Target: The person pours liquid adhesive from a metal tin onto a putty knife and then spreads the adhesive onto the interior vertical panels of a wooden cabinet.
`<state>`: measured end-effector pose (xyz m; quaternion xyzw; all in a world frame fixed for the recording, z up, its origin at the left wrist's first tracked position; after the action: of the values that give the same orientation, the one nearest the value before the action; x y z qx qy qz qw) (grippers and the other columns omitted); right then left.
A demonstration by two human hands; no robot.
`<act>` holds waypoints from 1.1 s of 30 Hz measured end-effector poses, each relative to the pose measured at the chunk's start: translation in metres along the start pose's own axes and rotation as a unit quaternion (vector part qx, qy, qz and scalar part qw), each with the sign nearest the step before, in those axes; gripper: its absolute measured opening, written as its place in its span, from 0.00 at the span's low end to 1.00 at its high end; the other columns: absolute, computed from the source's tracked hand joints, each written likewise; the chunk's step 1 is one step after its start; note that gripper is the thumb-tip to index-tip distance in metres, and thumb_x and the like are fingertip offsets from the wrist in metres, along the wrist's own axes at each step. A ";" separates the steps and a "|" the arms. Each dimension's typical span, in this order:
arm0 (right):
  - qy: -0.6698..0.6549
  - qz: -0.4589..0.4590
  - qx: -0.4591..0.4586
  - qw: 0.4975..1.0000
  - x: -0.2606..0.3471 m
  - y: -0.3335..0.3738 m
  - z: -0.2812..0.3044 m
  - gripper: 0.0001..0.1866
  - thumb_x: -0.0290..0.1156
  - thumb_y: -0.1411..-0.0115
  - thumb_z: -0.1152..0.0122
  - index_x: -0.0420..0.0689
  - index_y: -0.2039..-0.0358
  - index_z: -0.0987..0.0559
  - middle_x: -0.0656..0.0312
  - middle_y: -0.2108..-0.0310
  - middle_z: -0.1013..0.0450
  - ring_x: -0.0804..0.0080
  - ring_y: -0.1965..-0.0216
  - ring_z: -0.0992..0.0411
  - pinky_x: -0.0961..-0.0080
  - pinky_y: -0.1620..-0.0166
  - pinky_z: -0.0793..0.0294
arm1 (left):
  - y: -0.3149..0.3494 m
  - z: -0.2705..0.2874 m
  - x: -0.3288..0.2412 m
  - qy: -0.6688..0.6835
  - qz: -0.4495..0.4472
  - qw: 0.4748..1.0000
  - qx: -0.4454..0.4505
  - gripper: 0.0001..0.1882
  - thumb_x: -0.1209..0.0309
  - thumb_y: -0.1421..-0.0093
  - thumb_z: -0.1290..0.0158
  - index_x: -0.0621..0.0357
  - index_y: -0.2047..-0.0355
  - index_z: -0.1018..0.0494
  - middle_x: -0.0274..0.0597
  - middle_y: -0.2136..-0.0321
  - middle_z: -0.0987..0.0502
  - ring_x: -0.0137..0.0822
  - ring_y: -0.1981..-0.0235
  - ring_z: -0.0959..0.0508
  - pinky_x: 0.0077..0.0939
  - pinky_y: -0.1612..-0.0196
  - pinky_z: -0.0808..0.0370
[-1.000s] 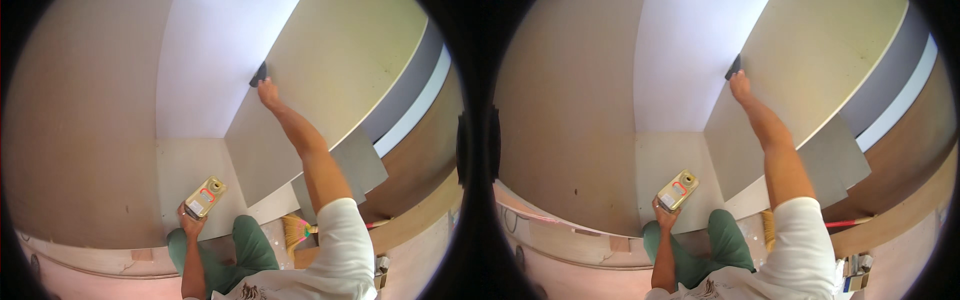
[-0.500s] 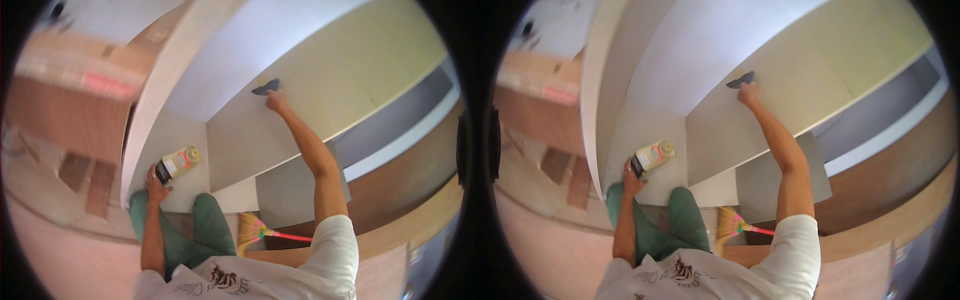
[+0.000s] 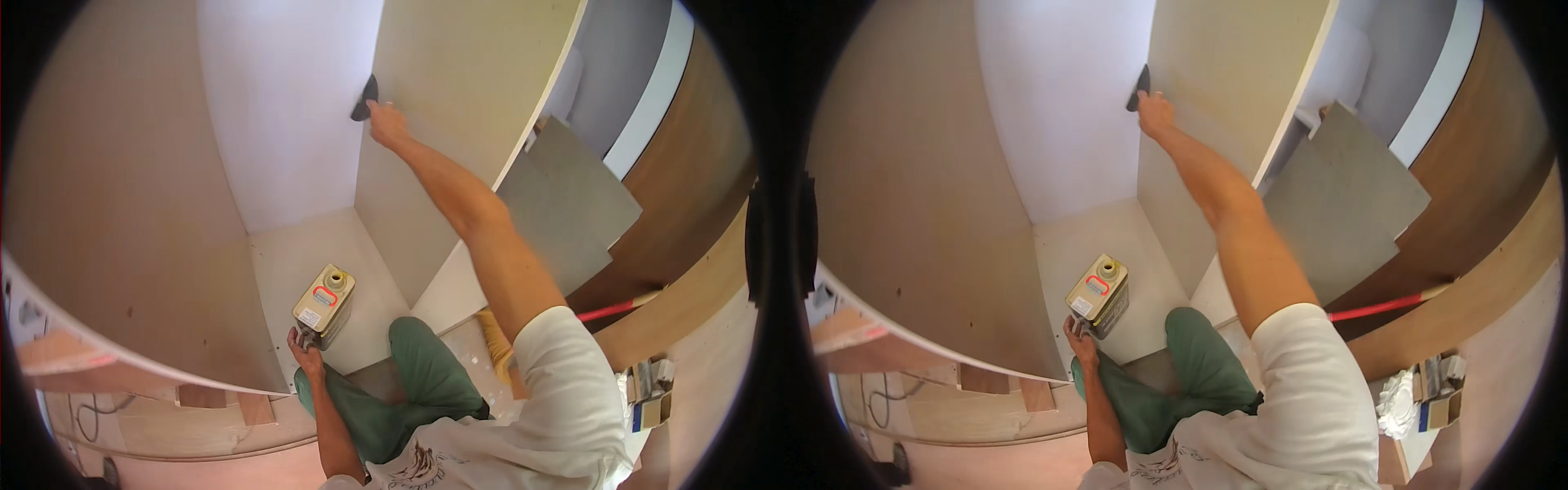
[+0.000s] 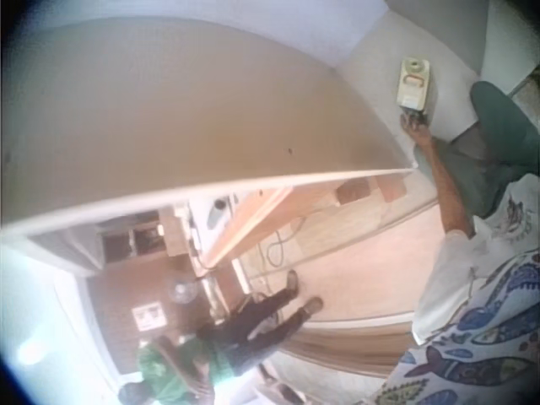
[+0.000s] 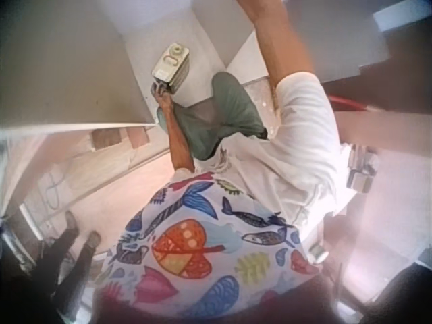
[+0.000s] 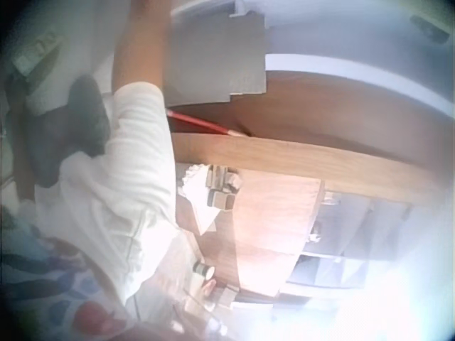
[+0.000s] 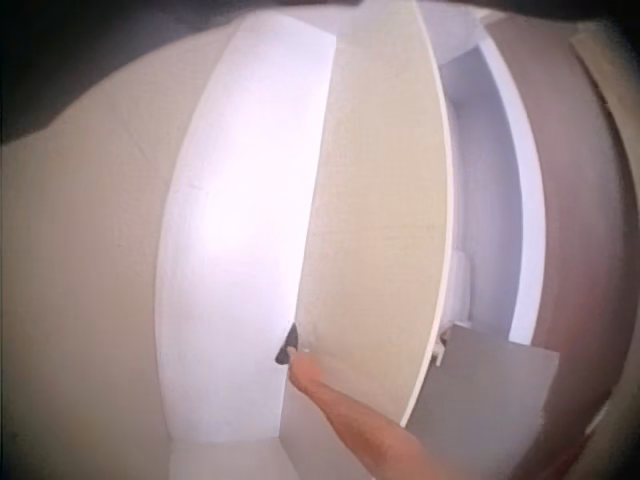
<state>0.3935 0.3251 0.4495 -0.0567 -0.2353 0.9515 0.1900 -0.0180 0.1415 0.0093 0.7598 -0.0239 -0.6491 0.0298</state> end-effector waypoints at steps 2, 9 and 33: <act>-0.172 -0.143 -0.060 0.973 0.021 -0.003 -0.022 0.22 0.27 0.37 0.39 0.42 0.43 0.26 0.39 0.49 0.26 0.41 0.49 0.23 0.48 0.48 0.21 | -0.003 0.010 -0.002 -0.008 0.015 1.000 -0.012 0.38 0.91 0.46 0.60 0.60 0.33 0.40 0.51 0.36 0.36 0.44 0.35 0.32 0.40 0.35 0.30; -0.255 -0.278 -0.051 0.925 0.024 -0.012 -0.083 0.26 0.27 0.43 0.33 0.42 0.45 0.31 0.40 0.49 0.27 0.43 0.51 0.22 0.49 0.49 0.22 | -0.002 -0.002 0.003 -0.002 0.008 1.000 0.014 0.37 0.92 0.45 0.61 0.61 0.33 0.41 0.52 0.35 0.36 0.44 0.34 0.32 0.35 0.36 0.30; -0.681 -0.350 -0.052 0.641 0.033 -0.078 -0.075 0.13 0.30 0.34 0.57 0.51 0.49 0.33 0.59 0.69 0.34 0.72 0.77 0.33 0.76 0.81 0.32 | -0.003 0.011 0.009 -0.142 -0.056 0.988 0.021 0.33 0.90 0.40 0.54 0.65 0.34 0.41 0.51 0.38 0.34 0.45 0.38 0.30 0.38 0.35 0.31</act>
<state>0.4038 0.4339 0.4193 0.6839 -0.3492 0.5704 0.2915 -0.0278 0.1432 -0.0018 0.6608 0.0015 -0.7501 -0.0264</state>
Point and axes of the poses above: each hand's wrist, its own y-axis away from the middle knuckle, its own z-axis out of the back of the hand, x = y × z, the point moved 2 cm from there along -y, towards the middle knuckle
